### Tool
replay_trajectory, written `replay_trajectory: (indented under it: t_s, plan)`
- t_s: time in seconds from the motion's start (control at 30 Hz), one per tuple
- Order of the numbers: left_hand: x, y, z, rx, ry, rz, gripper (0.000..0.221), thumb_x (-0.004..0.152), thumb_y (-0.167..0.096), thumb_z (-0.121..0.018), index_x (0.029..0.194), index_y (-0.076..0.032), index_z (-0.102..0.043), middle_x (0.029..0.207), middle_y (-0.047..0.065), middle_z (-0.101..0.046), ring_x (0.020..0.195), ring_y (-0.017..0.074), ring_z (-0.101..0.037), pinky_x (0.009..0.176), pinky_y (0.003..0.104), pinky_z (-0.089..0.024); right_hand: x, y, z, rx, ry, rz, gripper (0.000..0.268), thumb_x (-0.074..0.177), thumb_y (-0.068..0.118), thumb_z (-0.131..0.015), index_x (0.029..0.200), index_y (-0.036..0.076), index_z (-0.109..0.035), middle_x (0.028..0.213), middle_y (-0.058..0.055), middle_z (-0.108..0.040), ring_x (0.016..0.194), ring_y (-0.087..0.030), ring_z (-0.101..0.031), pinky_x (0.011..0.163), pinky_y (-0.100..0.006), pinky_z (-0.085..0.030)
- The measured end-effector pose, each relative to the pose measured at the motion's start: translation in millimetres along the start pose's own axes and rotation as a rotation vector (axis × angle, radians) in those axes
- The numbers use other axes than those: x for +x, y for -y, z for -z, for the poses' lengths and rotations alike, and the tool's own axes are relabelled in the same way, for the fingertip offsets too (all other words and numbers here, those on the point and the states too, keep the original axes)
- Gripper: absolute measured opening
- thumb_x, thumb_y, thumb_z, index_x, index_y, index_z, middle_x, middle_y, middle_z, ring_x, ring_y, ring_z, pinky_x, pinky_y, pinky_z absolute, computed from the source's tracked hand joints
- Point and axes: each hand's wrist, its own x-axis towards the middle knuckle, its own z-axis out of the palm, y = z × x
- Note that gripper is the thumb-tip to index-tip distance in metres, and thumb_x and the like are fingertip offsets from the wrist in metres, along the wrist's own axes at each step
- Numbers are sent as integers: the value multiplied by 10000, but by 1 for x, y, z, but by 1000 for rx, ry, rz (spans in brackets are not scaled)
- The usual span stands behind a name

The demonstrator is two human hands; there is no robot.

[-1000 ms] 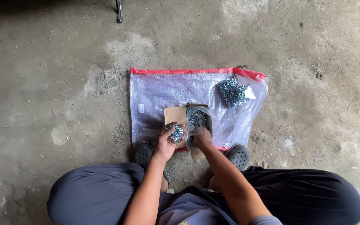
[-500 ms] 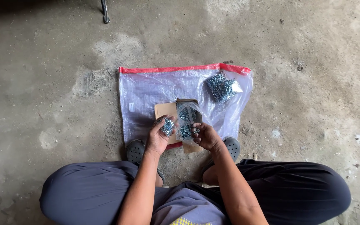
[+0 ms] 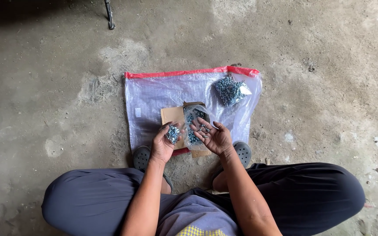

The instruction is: The person sits on the floor and sorts small metal screws from a cardboard box into a clear plastic bag. They repeatedly scoop screws with their hands and transfer them into the bag, which is placed on a larger plastic sheet.

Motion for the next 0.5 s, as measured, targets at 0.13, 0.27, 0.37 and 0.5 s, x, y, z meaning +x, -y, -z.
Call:
replay_trajectory:
  t_s: [0.13,0.27,0.37,0.5]
  plan:
    - [-1,-2,-1,-6,-2,-3,294,939,-280,-651,1206,-164,-693,1192,168,-735,1015,388,-730,748,354,-642,1,-1,3,-4,-7,-7,646,854,343,-512,1388,-9,-605,1395,-271,-611,1329,-411,-566,1131,-481,-457]
    - [0,-2,-1,-8,-1,-1,292,945,-272,-643,1212,-162,-687,1198,167,-732,1017,385,-731,750,355,-644,3,1,6,-6,-18,-7,642,855,339,-507,1388,-4,-608,1341,-265,-644,1312,-411,-580,1138,-491,-453]
    - [0,-4,-1,-19,-3,7,289,944,-274,-643,1208,-165,-688,1198,167,-731,1019,384,-730,753,358,-643,8,4,9,-39,-55,-1,605,859,364,-515,1326,5,-653,1325,-268,-651,1254,-410,-619,1111,-506,-473]
    - [5,-3,2,-27,-5,16,293,949,-283,-634,1216,-172,-682,1212,170,-727,1035,388,-728,761,364,-644,33,14,42,-451,-475,147,393,931,500,-676,803,133,-627,652,66,-482,556,-76,-466,472,-179,-372]
